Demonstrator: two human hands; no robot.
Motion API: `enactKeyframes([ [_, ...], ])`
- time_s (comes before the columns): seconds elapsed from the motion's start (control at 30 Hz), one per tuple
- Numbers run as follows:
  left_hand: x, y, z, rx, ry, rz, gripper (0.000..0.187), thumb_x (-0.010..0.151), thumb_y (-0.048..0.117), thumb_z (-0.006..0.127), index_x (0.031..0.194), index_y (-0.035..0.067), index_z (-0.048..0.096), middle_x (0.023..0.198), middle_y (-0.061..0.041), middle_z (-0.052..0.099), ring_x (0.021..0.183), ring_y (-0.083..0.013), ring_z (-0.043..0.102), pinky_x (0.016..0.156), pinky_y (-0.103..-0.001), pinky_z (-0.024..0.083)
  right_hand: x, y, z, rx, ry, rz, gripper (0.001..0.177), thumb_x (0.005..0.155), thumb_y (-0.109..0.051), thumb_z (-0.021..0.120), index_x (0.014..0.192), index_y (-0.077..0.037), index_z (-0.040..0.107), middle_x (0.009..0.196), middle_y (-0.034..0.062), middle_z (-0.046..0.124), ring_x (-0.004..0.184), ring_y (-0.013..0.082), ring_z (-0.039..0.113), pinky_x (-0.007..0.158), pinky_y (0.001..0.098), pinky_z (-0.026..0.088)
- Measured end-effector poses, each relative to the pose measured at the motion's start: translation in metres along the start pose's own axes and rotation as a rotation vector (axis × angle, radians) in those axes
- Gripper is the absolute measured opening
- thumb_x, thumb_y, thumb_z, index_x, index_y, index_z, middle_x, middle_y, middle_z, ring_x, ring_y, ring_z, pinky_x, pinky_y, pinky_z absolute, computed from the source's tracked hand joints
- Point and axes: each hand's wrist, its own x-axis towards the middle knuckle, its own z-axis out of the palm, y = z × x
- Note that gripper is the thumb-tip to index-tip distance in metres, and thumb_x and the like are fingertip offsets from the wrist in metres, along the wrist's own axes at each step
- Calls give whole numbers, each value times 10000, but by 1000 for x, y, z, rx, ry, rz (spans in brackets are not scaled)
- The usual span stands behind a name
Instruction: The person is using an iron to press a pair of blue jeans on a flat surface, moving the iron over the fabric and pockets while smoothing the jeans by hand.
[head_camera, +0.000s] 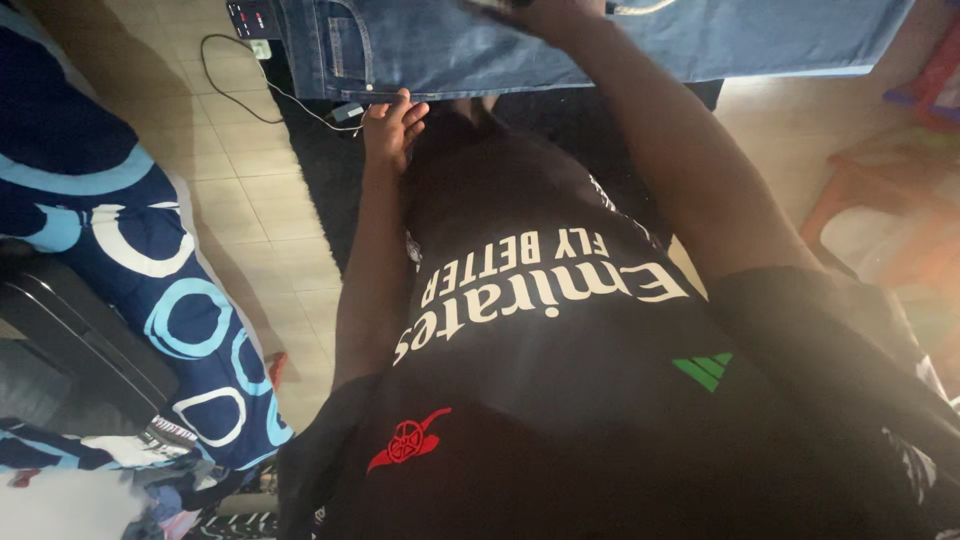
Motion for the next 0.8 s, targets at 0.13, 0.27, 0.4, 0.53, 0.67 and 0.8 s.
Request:
enactKeyframes([
  [0.13,9,-9,-7,-5,-21,-1,310,975,250,736,1165,24,640,1044,-82,732,947,-208,785,688,-295,599,-27,-3,-4,-102,193,-288,425,873,-499,776,1247,-298,752,1019,96,755,935,346,703,744,590,531],
  [0.27,11,-13,-7,-43,-54,26,278,970,249,719,1153,61,627,1019,-73,708,919,-210,770,668,-304,588,-43,-1,-2,-61,222,-165,414,888,-506,781,1261,-331,741,1078,75,764,969,311,711,799,505,545],
  [0.4,4,-5,-5,-35,-22,0,249,962,237,697,1137,74,629,1015,-61,707,927,-207,773,655,-302,583,-45,3,10,-118,110,-88,380,937,-530,753,1276,-360,727,1076,78,772,962,310,724,825,499,540],
  [0.53,5,4,2,-12,-23,-12,255,949,224,694,1137,74,609,996,-66,711,913,-221,777,654,-298,586,-48,15,21,-288,64,-184,461,841,-481,776,1291,-403,711,1037,87,762,922,324,723,764,493,551],
  [0.67,4,6,-4,26,-36,-23,274,964,233,687,1164,60,618,999,-64,708,929,-210,780,661,-300,585,-60,21,21,-191,100,-110,342,935,-475,745,1269,-401,736,1113,48,768,1024,306,717,843,483,550],
  [0.8,13,7,-2,70,-8,-46,289,961,248,720,1146,44,634,969,-58,709,890,-211,789,627,-302,580,-59,25,25,-212,44,-75,447,856,-460,751,1298,-431,689,1105,69,748,985,322,710,816,487,549],
])
